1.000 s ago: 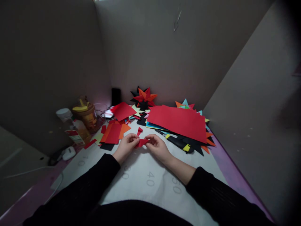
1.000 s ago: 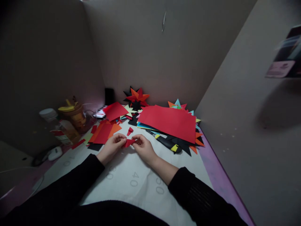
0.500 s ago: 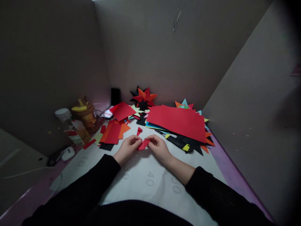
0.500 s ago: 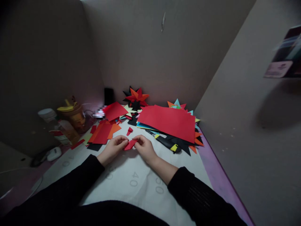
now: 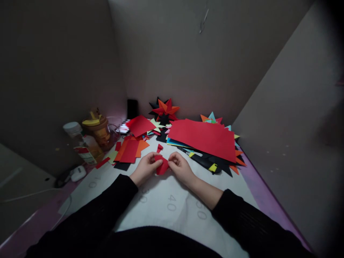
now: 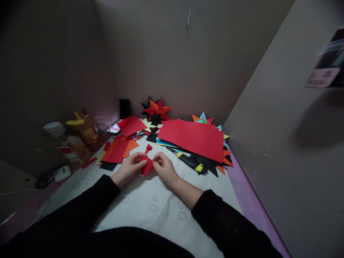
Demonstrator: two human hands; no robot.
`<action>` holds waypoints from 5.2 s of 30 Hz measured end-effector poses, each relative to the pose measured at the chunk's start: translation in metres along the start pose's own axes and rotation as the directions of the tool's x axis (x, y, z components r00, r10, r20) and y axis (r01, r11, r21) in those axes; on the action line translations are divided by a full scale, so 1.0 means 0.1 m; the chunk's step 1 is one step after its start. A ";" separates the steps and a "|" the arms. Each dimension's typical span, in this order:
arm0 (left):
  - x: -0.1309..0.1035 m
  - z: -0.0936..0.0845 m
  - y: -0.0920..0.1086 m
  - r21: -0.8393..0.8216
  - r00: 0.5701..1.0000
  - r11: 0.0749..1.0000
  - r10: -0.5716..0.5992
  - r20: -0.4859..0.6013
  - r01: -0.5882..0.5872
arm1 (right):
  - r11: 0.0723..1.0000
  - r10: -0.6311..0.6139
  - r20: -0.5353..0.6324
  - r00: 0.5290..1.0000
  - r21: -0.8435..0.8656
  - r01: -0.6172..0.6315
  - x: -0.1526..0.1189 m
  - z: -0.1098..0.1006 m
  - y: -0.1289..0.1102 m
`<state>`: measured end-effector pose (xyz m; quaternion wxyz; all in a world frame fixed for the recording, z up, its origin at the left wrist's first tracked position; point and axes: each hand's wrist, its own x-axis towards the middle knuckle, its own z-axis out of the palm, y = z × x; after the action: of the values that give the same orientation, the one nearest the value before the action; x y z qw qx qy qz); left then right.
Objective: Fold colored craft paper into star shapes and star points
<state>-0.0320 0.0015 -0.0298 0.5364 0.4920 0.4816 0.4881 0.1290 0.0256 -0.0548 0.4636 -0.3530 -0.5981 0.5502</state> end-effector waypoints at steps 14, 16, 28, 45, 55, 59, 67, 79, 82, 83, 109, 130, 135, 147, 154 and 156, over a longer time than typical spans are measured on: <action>0.01 -0.08 -0.01 -0.144 0.987 0.980 -0.126 0.101 0.140 | 0.492 -0.520 0.352 0.779 -0.622 0.609 -0.04 -0.18 -0.12; 0.01 -0.09 0.00 -0.230 0.975 0.951 -0.176 0.137 0.205 | 0.351 -0.499 0.454 0.738 -0.673 0.651 -0.05 -0.21 -0.15; 0.09 -0.16 -0.09 0.056 0.995 0.998 0.033 0.091 -0.039 | 0.304 -0.431 0.610 0.665 -0.595 0.744 0.02 -0.26 -0.11; -0.04 -0.21 -0.02 0.659 0.888 0.609 0.193 0.416 -0.441 | 0.642 -0.288 0.526 0.800 -0.515 0.569 0.13 -0.31 0.06; -0.13 -0.09 -0.09 0.791 0.941 0.512 0.224 0.254 -0.335 | 0.690 -0.137 0.291 0.947 -0.658 0.301 0.16 -0.24 0.07; -0.14 -0.05 -0.07 0.789 0.950 0.533 0.228 0.213 -0.305 | 0.629 -0.130 0.223 0.966 -0.734 0.254 0.18 -0.18 0.12; -0.13 0.00 -0.07 0.885 0.977 0.426 0.176 0.122 -0.187 | 0.522 -0.067 0.153 0.986 -0.836 0.166 0.18 -0.12 0.16; -0.12 0.02 -0.03 0.964 0.997 0.255 0.047 0.066 -0.076 | 0.415 0.037 0.112 0.993 -0.906 0.087 0.17 -0.08 0.07; -0.12 0.02 -0.04 0.971 0.997 0.226 0.050 0.063 -0.073 | 0.414 0.042 0.106 0.993 -0.907 0.080 0.17 -0.07 0.06; -0.12 0.02 -0.04 0.973 0.997 0.219 0.050 0.063 -0.072 | 0.415 0.043 0.106 0.993 -0.907 0.079 0.16 -0.07 0.05; -0.17 -0.04 -0.02 0.898 0.911 0.162 0.019 0.412 -0.410 | 0.614 -0.228 0.250 0.941 -0.713 0.338 0.08 -0.21 0.12; 0.03 -0.31 0.03 0.688 0.990 0.718 0.006 0.142 -0.103 | 0.395 -0.164 0.535 0.829 -0.734 0.552 0.07 -0.26 0.06; 0.11 -0.26 0.03 0.444 0.963 0.893 -0.181 0.199 0.076 | 0.402 -0.231 0.545 0.806 -0.701 0.589 0.08 -0.27 0.12; 0.03 -0.21 0.15 -0.023 0.950 0.950 -0.312 0.015 0.312 | 0.440 -0.246 0.550 0.798 -0.670 0.597 0.09 -0.27 0.10; 0.07 -0.18 0.00 0.081 0.945 0.959 -0.281 0.169 0.271 | 0.450 -0.230 0.547 0.805 -0.674 0.586 0.09 -0.28 0.10; 0.08 -0.17 -0.04 0.229 0.947 0.943 -0.280 0.155 0.241 | 0.457 -0.244 0.534 0.810 -0.673 0.581 0.09 -0.28 0.09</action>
<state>-0.0482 0.0099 -0.0350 0.5847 0.5202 0.5389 0.3116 0.1521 0.0443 -0.0634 0.2507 -0.2576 -0.9234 0.1345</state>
